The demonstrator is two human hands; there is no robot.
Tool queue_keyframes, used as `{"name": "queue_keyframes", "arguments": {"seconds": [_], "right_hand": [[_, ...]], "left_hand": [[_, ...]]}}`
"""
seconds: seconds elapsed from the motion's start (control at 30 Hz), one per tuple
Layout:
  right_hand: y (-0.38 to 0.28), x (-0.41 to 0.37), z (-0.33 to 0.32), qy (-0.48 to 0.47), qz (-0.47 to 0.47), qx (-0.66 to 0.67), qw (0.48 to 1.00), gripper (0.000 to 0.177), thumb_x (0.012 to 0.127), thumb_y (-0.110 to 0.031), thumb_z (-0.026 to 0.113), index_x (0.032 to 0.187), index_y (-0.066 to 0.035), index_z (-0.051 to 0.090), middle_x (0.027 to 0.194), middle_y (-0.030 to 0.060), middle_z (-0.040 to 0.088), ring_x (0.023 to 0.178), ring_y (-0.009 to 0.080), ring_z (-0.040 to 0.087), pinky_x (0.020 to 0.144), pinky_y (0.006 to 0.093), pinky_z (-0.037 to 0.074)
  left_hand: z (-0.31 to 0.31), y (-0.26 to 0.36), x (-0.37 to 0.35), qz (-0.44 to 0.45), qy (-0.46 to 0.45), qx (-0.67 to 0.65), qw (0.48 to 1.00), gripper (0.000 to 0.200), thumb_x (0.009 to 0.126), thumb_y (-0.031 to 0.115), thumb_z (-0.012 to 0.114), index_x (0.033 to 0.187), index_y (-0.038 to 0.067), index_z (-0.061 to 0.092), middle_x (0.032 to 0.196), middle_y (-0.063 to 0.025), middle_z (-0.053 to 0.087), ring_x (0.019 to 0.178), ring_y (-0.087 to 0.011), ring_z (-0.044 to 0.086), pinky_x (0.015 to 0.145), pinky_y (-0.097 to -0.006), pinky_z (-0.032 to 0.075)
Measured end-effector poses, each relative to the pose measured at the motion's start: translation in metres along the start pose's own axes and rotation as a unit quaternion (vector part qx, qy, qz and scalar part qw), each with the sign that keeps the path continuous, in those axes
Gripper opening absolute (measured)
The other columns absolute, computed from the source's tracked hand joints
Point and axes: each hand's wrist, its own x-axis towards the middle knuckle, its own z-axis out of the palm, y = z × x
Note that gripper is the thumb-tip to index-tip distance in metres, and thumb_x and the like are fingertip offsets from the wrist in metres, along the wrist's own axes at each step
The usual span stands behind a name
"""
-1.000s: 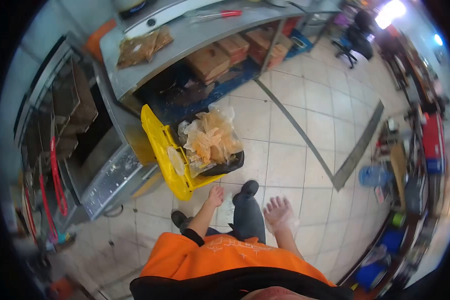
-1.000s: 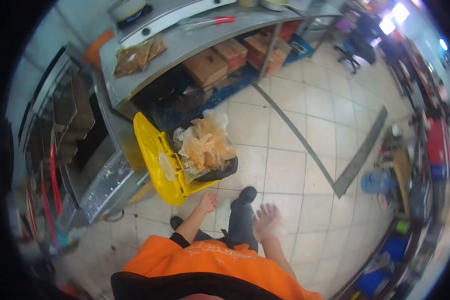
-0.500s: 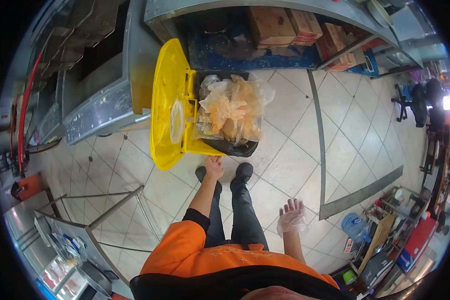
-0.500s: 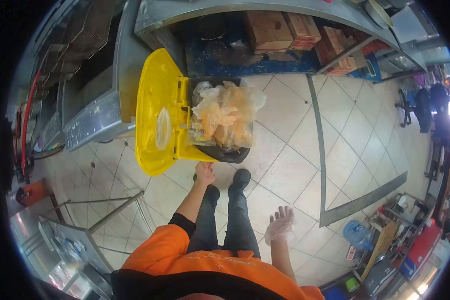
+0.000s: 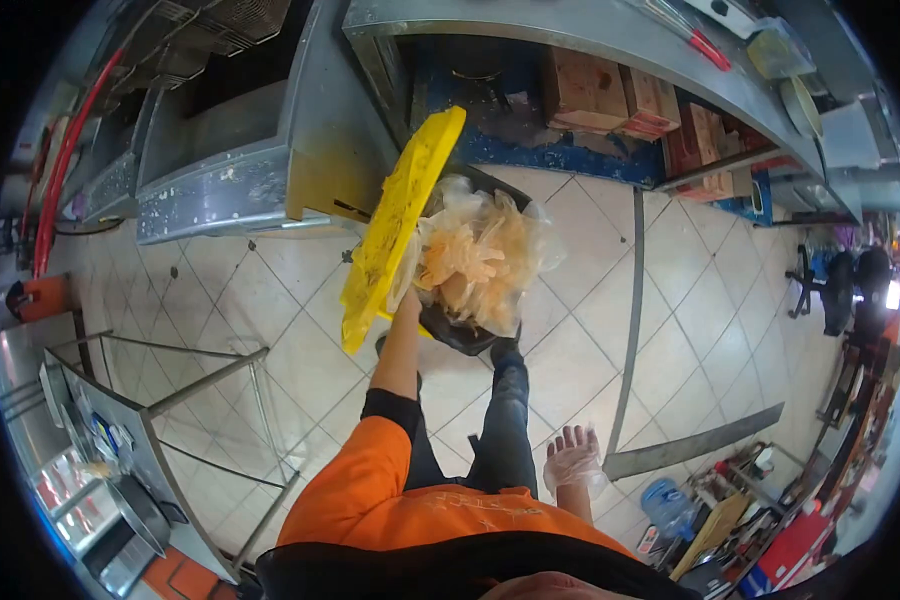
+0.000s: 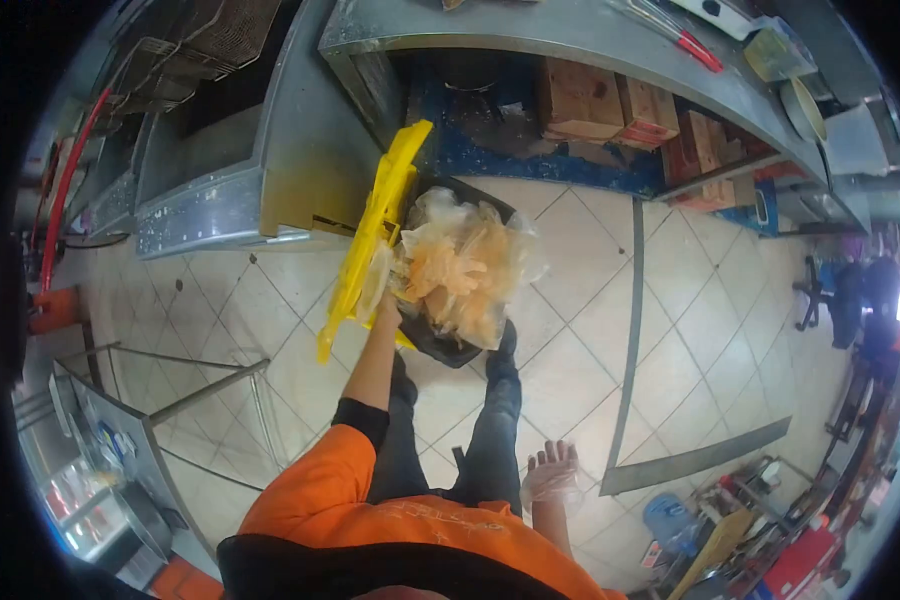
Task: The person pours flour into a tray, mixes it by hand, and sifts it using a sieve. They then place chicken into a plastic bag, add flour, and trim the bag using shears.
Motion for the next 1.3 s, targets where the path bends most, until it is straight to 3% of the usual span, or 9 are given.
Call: {"name": "queue_keyframes", "arguments": {"seconds": [0.2,0.53,0.57,0.63,0.7,0.77,0.9,1.2,1.3], "right_hand": [[-0.103,0.023,0.105,-0.119,-0.227,-0.258,0.931,0.062,0.089,-0.044,0.045,0.139,-0.011,0.031,0.137,0.0120,0.041,0.130,0.0237,0.031,0.108,0.0396,0.018],[-0.063,-0.011,0.330,-0.585,-0.435,-0.565,0.386,0.037,0.090,-0.025,0.052,0.120,-0.004,0.055,0.117,0.0083,0.059,0.105,0.0182,0.055,0.087,0.0303,0.041],[-0.061,-0.032,0.348,-0.590,-0.432,-0.565,0.382,0.037,0.090,-0.025,0.052,0.120,-0.004,0.055,0.117,0.0083,0.059,0.105,0.0182,0.055,0.087,0.0303,0.041],[-0.065,-0.073,0.385,-0.528,0.051,-0.429,0.731,0.028,0.085,-0.019,0.058,0.108,-0.004,0.062,0.106,0.0066,0.061,0.096,0.0157,0.055,0.078,0.0267,0.043],[-0.076,-0.093,0.416,-0.619,0.001,-0.461,0.635,0.029,0.083,-0.019,0.060,0.107,-0.003,0.061,0.099,0.0076,0.059,0.092,0.0163,0.053,0.079,0.0258,0.043],[-0.070,-0.087,0.436,-0.734,-0.324,-0.470,0.368,0.029,0.083,-0.021,0.061,0.105,-0.002,0.061,0.099,0.0087,0.057,0.096,0.0169,0.050,0.081,0.0269,0.041],[-0.076,-0.146,0.463,-0.599,-0.042,-0.578,0.553,0.033,0.079,-0.027,0.065,0.104,-0.004,0.061,0.103,0.0094,0.056,0.099,0.0191,0.048,0.091,0.0310,0.035],[-0.056,-0.155,0.476,-0.619,-0.127,-0.592,0.500,0.038,0.083,-0.034,0.064,0.107,-0.005,0.061,0.109,0.0124,0.057,0.103,0.0205,0.052,0.093,0.0321,0.039],[-0.057,-0.160,0.478,-0.605,-0.127,-0.610,0.496,0.040,0.085,-0.035,0.061,0.110,-0.005,0.061,0.112,0.0132,0.057,0.107,0.0208,0.052,0.096,0.0319,0.039]], "left_hand": [[-0.006,-0.021,-0.015,-0.059,0.041,0.017,0.997,0.058,0.073,0.037,0.067,0.117,0.005,0.050,0.105,-0.0133,0.058,0.106,-0.0311,0.052,0.092,-0.0453,0.039],[0.015,0.006,-0.042,-0.115,0.096,-0.057,0.987,0.065,0.070,0.031,0.072,0.121,0.003,0.045,0.106,-0.0158,0.056,0.103,-0.0333,0.053,0.088,-0.0445,0.042],[0.022,0.008,-0.037,-0.114,0.104,-0.063,0.986,0.066,0.069,0.031,0.073,0.121,0.002,0.045,0.106,-0.0161,0.056,0.103,-0.0335,0.053,0.088,-0.0444,0.043],[0.030,0.002,-0.025,-0.125,0.131,-0.076,0.981,0.067,0.069,0.030,0.074,0.122,0.002,0.044,0.106,-0.0166,0.055,0.102,-0.0340,0.053,0.087,-0.0443,0.043],[0.036,-0.012,-0.009,-0.133,0.161,-0.089,0.974,0.069,0.068,0.029,0.075,0.123,0.002,0.042,0.106,-0.0171,0.055,0.101,-0.0344,0.053,0.087,-0.0441,0.044],[0.042,-0.023,0.003,-0.137,0.192,-0.100,0.967,0.071,0.068,0.027,0.076,0.124,0.001,0.041,0.106,-0.0176,0.055,0.101,-0.0349,0.053,0.086,-0.0440,0.045],[0.013,0.035,-0.022,-0.173,0.163,-0.197,0.951,0.049,0.072,0.027,0.069,0.110,0.002,0.052,0.101,-0.0200,0.060,0.097,-0.0343,0.058,0.083,-0.0433,0.046],[0.024,0.060,-0.027,-0.079,-0.183,-0.152,0.968,0.018,0.072,0.023,0.063,0.077,0.006,0.067,0.084,-0.0184,0.065,0.082,-0.0343,0.063,0.072,-0.0437,0.046],[-0.012,0.048,-0.045,-0.063,0.057,-0.110,0.990,0.026,0.065,0.022,0.070,0.088,0.010,0.065,0.094,-0.0142,0.061,0.092,-0.0292,0.057,0.077,-0.0401,0.040]]}}
